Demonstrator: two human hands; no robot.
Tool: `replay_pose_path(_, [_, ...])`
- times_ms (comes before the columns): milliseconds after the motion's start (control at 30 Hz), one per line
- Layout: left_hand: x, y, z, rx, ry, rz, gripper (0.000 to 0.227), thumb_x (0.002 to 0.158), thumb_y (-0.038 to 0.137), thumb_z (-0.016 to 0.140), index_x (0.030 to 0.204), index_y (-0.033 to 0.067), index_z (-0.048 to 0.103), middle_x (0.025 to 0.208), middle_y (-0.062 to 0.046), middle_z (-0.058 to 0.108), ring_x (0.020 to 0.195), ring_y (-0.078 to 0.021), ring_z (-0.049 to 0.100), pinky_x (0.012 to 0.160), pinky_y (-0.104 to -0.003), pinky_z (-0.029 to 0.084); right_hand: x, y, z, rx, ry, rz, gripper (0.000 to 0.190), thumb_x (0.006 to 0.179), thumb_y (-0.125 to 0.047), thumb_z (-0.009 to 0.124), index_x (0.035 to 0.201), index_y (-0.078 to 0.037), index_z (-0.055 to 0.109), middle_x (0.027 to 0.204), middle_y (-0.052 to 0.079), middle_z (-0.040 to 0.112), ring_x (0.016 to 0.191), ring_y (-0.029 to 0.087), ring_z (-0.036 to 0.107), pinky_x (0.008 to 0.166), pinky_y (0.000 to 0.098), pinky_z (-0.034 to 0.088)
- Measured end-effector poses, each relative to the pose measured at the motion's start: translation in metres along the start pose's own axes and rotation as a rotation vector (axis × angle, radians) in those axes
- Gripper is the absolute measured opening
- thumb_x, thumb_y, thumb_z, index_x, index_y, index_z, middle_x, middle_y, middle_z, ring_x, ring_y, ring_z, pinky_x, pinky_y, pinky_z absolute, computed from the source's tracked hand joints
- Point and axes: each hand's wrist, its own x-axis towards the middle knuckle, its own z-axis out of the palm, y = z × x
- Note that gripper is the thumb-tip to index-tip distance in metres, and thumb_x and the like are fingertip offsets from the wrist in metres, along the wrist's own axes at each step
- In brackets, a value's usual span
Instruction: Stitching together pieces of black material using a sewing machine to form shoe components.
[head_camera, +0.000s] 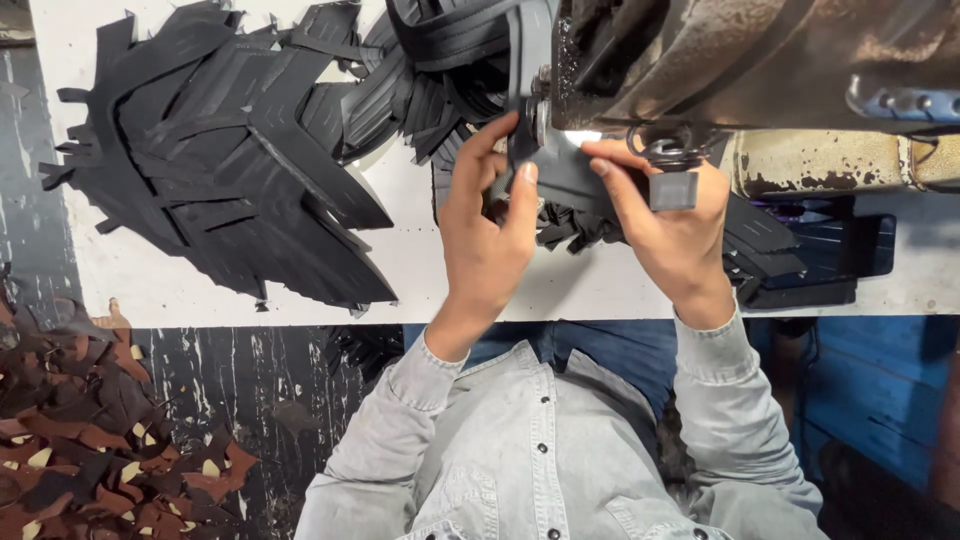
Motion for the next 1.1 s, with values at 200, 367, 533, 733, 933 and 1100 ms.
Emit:
replay_pose_path(200, [0.018,-0.002,-0.003,0.021,-0.037,-0.043,0.035,0.104,0.004,0.059,0.139,0.0062,0.063,0.093,-0.004,0.065,0.072,-0.0081,0.055,0.062,-0.023,0.042,-0.013,0.002,0.013,0.065,0.013,0.018,0.022,0.102,0.004,0.073,0.124,0.0,0.074,0.106,0.01,0.076,0.091,0.013,0.069,0.084,0.0236,0.053])
replay_pose_path(367, [0.007,-0.014,0.003,0.18,0.048,0.324,0.034,0.116,0.006,0.055,0.149,0.0114,0.047,0.128,-0.012,0.065,0.111,-0.0194,0.066,0.089,-0.025,0.055,-0.03,-0.005,0.044,0.218,0.13,0.15,0.033,0.099,0.005,0.074,0.131,0.0,0.07,0.101,0.007,0.074,0.082,0.006,0.06,0.076,0.0198,0.05])
replay_pose_path(533, [-0.026,-0.002,-0.007,0.124,-0.019,0.021,0.044,0.108,0.008,0.057,0.151,0.0096,0.048,0.087,-0.001,0.063,0.072,-0.0086,0.058,0.069,-0.023,0.049,-0.035,-0.001,0.055,0.28,0.172,0.2,0.035,0.098,0.005,0.074,0.132,0.0,0.069,0.098,0.003,0.072,0.081,0.003,0.058,0.072,0.0172,0.049])
replay_pose_path(733, [-0.037,0.0,-0.018,0.052,-0.104,-0.094,0.046,0.105,0.005,0.059,0.15,0.0098,0.051,0.08,0.001,0.057,0.069,-0.0049,0.049,0.066,-0.021,0.045,-0.024,0.013,0.057,0.56,0.211,0.245,0.022,0.102,0.006,0.068,0.124,0.006,0.069,0.111,0.006,0.072,0.098,0.008,0.067,0.089,0.0208,0.055])
replay_pose_path(933, [-0.024,-0.001,-0.016,0.051,-0.064,-0.075,0.043,0.104,0.004,0.06,0.146,0.01,0.055,0.081,0.0,0.054,0.068,-0.0046,0.048,0.064,-0.022,0.045,-0.021,0.017,0.059,0.645,0.215,0.252,0.016,0.104,0.006,0.068,0.119,0.009,0.068,0.114,0.008,0.071,0.102,0.009,0.068,0.092,0.0218,0.056])
replay_pose_path(1100, [-0.007,-0.007,-0.008,-0.04,-0.057,-0.041,0.036,0.105,0.005,0.057,0.141,0.0073,0.055,0.09,0.001,0.067,0.071,-0.0045,0.054,0.066,-0.023,0.049,-0.019,0.011,0.056,0.608,0.211,0.256,0.015,0.104,0.005,0.068,0.119,0.009,0.068,0.111,0.007,0.071,0.1,0.008,0.067,0.09,0.0205,0.055])
